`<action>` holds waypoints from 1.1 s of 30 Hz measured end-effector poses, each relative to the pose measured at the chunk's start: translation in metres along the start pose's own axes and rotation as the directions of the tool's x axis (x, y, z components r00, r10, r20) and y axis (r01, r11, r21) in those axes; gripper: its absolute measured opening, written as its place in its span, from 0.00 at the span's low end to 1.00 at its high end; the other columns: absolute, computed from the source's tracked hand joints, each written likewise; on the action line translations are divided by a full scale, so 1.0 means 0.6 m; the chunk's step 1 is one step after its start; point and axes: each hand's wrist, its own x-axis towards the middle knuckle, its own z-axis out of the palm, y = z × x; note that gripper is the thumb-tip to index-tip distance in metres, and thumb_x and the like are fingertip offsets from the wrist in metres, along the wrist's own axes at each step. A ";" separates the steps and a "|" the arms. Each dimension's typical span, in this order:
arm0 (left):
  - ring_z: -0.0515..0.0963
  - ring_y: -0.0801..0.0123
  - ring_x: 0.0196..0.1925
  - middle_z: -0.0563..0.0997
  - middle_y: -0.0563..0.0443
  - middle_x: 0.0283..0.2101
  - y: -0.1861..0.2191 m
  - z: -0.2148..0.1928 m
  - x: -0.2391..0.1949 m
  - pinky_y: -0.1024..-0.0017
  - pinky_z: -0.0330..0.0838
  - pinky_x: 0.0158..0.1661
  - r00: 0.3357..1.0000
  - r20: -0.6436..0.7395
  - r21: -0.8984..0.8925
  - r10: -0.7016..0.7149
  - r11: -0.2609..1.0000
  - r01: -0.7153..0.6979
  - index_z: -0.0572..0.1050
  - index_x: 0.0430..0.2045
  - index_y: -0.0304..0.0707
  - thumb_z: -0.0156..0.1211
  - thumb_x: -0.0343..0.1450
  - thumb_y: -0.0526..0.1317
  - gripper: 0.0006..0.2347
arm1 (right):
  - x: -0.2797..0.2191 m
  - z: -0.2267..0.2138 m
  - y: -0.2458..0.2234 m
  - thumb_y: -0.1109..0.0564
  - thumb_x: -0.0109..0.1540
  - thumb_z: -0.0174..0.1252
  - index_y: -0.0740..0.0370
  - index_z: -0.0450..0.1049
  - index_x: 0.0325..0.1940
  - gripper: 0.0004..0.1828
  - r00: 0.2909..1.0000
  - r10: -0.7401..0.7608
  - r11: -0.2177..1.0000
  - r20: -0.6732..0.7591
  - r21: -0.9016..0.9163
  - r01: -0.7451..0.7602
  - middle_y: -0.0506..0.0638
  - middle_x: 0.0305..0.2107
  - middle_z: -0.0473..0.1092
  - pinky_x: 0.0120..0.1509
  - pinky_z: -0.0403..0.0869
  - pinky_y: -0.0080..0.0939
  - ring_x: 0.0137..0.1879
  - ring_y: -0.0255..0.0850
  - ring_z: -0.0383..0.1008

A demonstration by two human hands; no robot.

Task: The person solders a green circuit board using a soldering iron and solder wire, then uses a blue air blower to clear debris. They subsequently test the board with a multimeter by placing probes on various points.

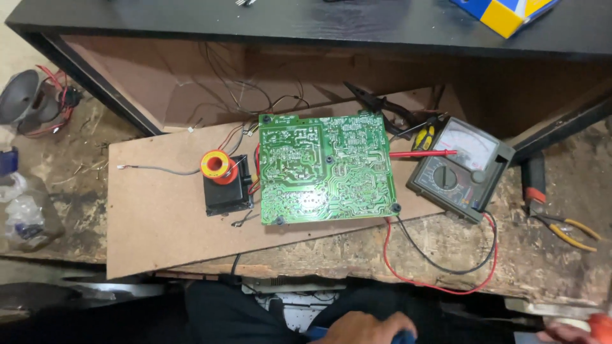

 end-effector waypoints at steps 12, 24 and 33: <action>0.69 0.40 0.23 0.70 0.38 0.27 0.029 0.062 0.001 0.50 0.62 0.21 0.996 -0.083 0.307 -0.020 0.951 0.045 0.58 0.46 0.54 0.30 0.65 0.49 0.16 | 0.191 0.310 0.273 0.53 0.37 0.70 0.70 0.63 0.48 0.40 0.797 0.498 0.618 -0.341 -0.506 -0.602 0.58 0.24 0.67 0.24 0.60 0.25 0.24 0.36 0.68; 0.68 0.37 0.34 0.68 0.29 0.32 0.062 0.031 0.025 0.51 0.61 0.31 0.967 -0.025 0.125 -0.255 0.959 0.256 0.55 0.46 0.52 0.30 0.67 0.48 0.14 | 0.264 0.518 0.258 0.60 0.51 0.47 0.63 0.72 0.30 0.10 0.732 0.000 0.057 -0.681 -0.731 -0.680 0.51 0.22 0.72 0.33 0.71 0.33 0.27 0.37 0.70; 0.72 0.72 0.37 0.71 0.55 0.40 0.045 -0.087 -0.093 0.74 0.65 0.39 0.744 -0.652 -0.387 -0.147 0.908 -0.160 0.65 0.34 0.55 0.63 0.47 0.46 0.23 | 0.388 0.482 0.059 0.49 0.63 0.34 0.58 0.53 0.34 0.11 0.557 -0.612 -0.332 0.562 -0.821 0.464 0.51 0.36 0.53 0.59 0.52 0.40 0.50 0.42 0.52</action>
